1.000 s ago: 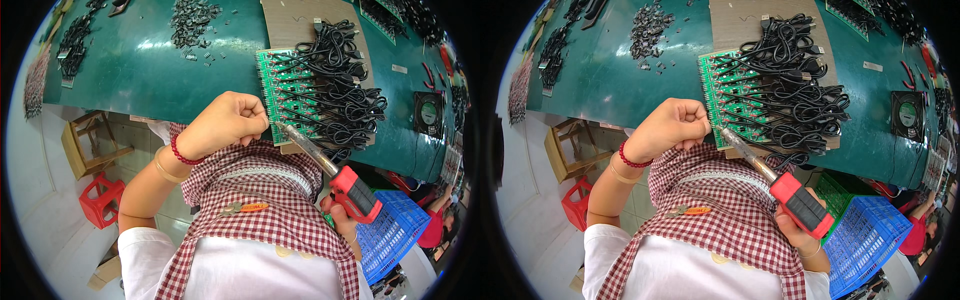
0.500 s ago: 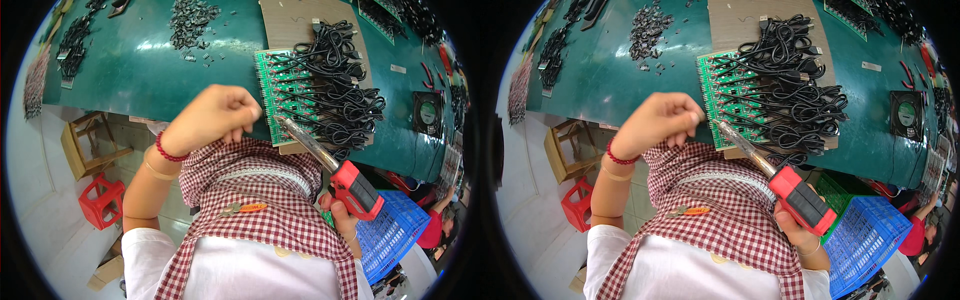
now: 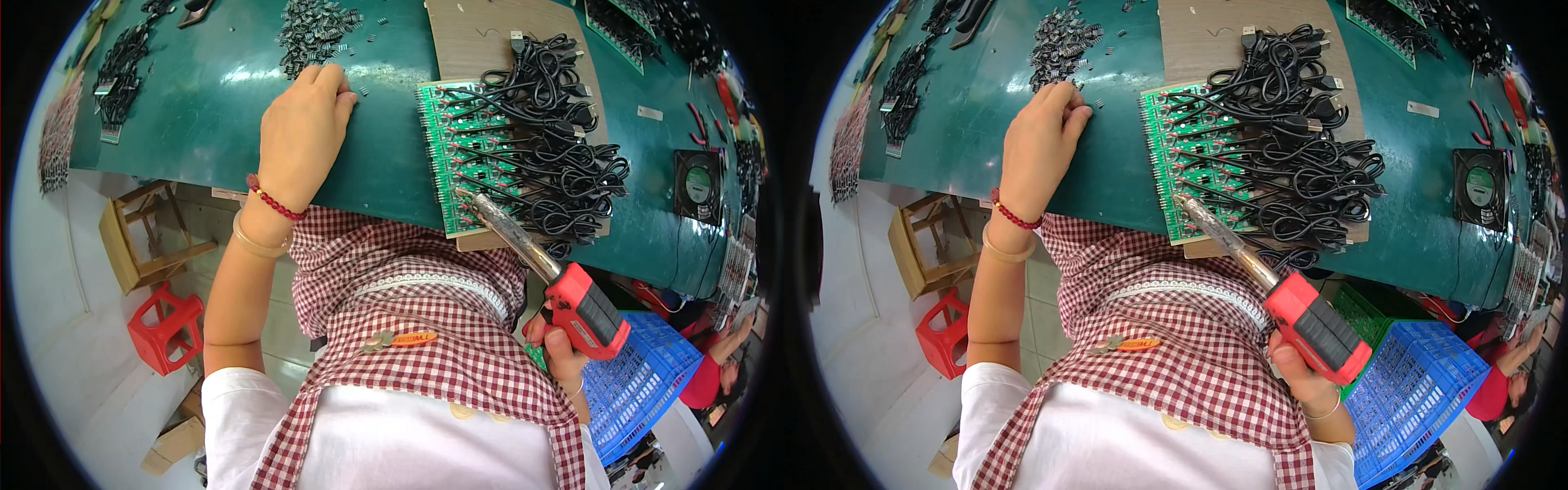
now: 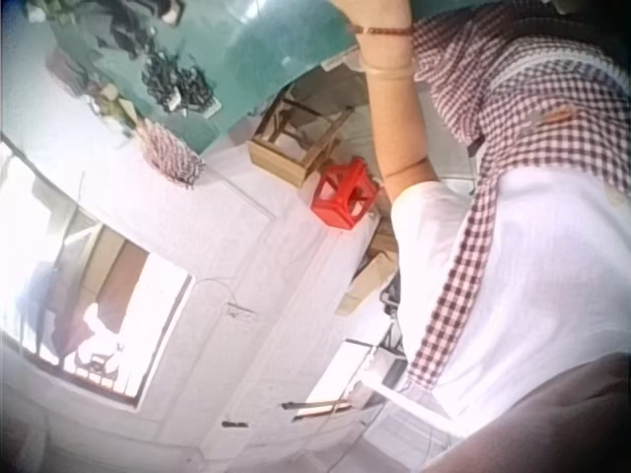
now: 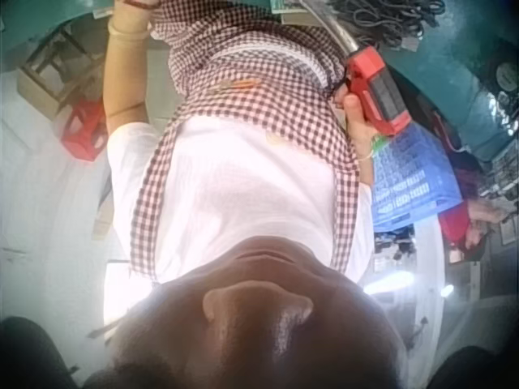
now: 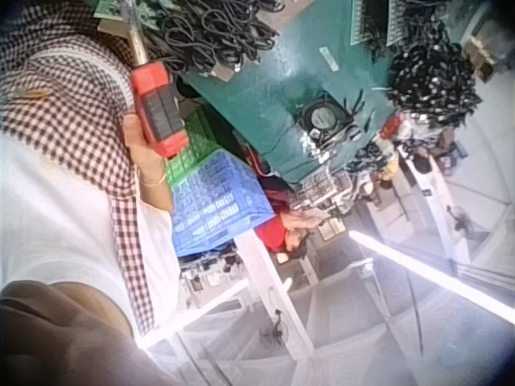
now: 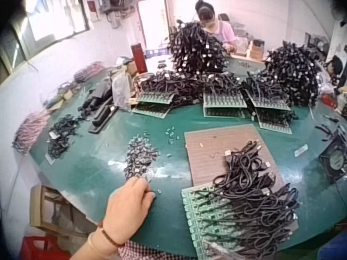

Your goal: The person assembles circuit boards by picking up electronic components by hand, positioning them on the board, and soldering them with a soldering iron.

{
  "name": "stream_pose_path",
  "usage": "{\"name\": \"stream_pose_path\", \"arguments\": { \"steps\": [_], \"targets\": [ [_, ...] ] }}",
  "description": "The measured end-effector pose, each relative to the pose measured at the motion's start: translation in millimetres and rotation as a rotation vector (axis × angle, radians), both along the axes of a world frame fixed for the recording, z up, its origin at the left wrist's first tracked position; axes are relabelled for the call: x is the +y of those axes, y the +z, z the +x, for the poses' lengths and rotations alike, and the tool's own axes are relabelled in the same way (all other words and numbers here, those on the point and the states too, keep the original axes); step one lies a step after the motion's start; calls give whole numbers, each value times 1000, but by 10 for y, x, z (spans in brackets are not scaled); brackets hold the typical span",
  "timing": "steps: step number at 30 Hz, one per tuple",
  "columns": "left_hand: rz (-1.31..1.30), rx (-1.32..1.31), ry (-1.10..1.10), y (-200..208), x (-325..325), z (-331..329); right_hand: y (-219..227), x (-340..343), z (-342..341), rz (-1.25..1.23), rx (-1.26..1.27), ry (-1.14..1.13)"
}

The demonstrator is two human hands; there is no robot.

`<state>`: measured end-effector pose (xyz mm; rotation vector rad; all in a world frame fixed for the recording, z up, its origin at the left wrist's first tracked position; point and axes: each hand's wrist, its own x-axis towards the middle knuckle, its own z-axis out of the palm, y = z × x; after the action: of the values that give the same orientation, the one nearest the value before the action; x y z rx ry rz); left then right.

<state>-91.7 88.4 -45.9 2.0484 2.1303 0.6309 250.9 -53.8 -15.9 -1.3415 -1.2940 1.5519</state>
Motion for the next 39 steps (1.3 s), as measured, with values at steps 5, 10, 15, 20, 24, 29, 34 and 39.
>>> {"name": "stream_pose_path", "arguments": {
  "steps": [5, 10, 15, 20, 24, 29, 34, 39],
  "targets": [
    [146, -143, -56, -61, -19, 9, -20, -4, 70, -30, -75, 0],
    [153, -289, -52, 29, -12, -26, -48, -34, 77, 15, -142, 56],
    [-98, -879, 27, 240, -162, 122, 54, 49, -74, -19, 89, -38],
    [-434, -1262, -97, 406, -496, 384, 195, 188, -265, -26, 188, -73],
    [-657, -1517, -210, 450, -833, 703, 293, 365, -537, 10, 174, -18],
    [-699, -1840, -137, 374, -993, 920, 270, 482, -736, 142, 13, 115],
    [-191, -1604, 78, 248, -695, 655, 171, 491, -691, 71, 62, 93],
    [-119, -925, 222, -5, -342, 171, 232, 510, -779, 74, 133, -103]
  ]
}}
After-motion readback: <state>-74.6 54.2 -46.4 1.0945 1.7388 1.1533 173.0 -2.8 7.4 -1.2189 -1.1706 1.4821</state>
